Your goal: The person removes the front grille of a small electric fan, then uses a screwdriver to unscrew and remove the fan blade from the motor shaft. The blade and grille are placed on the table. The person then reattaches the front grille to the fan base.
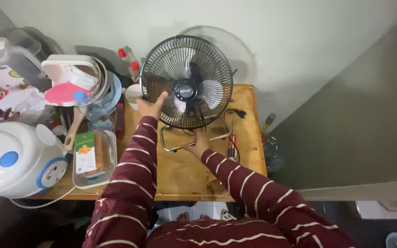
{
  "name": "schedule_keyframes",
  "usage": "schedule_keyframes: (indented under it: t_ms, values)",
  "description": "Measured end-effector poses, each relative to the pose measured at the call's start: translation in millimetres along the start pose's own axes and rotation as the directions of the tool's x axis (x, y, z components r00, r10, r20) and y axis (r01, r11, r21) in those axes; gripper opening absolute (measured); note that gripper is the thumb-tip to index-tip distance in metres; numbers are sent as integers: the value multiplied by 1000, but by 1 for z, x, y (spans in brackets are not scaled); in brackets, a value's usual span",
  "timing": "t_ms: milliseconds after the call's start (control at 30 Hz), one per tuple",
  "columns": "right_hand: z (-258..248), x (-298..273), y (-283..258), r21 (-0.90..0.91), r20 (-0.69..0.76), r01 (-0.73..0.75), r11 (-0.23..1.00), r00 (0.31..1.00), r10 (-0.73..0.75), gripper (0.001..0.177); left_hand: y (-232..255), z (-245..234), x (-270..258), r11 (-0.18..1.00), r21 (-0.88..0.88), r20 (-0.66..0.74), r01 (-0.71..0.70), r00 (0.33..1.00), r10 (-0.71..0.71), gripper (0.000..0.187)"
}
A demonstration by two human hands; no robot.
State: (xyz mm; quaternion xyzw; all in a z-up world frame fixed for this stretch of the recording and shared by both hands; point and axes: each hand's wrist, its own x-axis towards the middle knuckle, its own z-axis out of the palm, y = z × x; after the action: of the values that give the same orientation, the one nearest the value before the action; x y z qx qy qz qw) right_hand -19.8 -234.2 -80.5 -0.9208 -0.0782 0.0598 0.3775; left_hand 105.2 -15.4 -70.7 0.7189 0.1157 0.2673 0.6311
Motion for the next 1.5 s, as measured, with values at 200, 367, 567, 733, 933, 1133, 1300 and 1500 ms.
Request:
schedule_keyframes:
  t_ms: [200, 367, 567, 733, 933, 1133, 1300, 1500]
  values:
    - [17, 3, 0, -185, 12, -125, 975, 991, 130, 101, 7, 8, -3, 996, 92, -95, -22, 995, 31, 88]
    - [35, 4, 18, -197, -184, 29, 980, 981, -66, 106, 14, 15, -2, 973, 225, -160, 56, 987, -20, 87]
    - [42, 9, 31, -162, -177, 54, 985, 981, -83, 104, 10, 12, -4, 994, 105, -136, 30, 991, -15, 86]
    - [49, 16, 30, -182, -116, -28, 983, 993, 7, 93, 12, 10, -8, 998, 61, -115, 23, 993, -16, 86]
    - [23, 0, 2, -185, -122, -29, 982, 993, 6, 74, 32, 7, -10, 993, 116, -112, 14, 994, -1, 84]
    - [10, -2, -6, -232, 84, -171, 958, 977, 194, 76, 37, 4, -24, 997, 63, -98, 39, 995, -32, 82]
    - [21, 3, 36, -88, -206, 0, 996, 978, -18, 79, 23, -2, -42, 988, -154, -47, -6, 999, -1, 85]
    - [-14, 11, 75, 459, -55, -141, 877, 981, 187, 52, 3, -14, -52, 994, 53, -52, -96, 994, 99, 87]
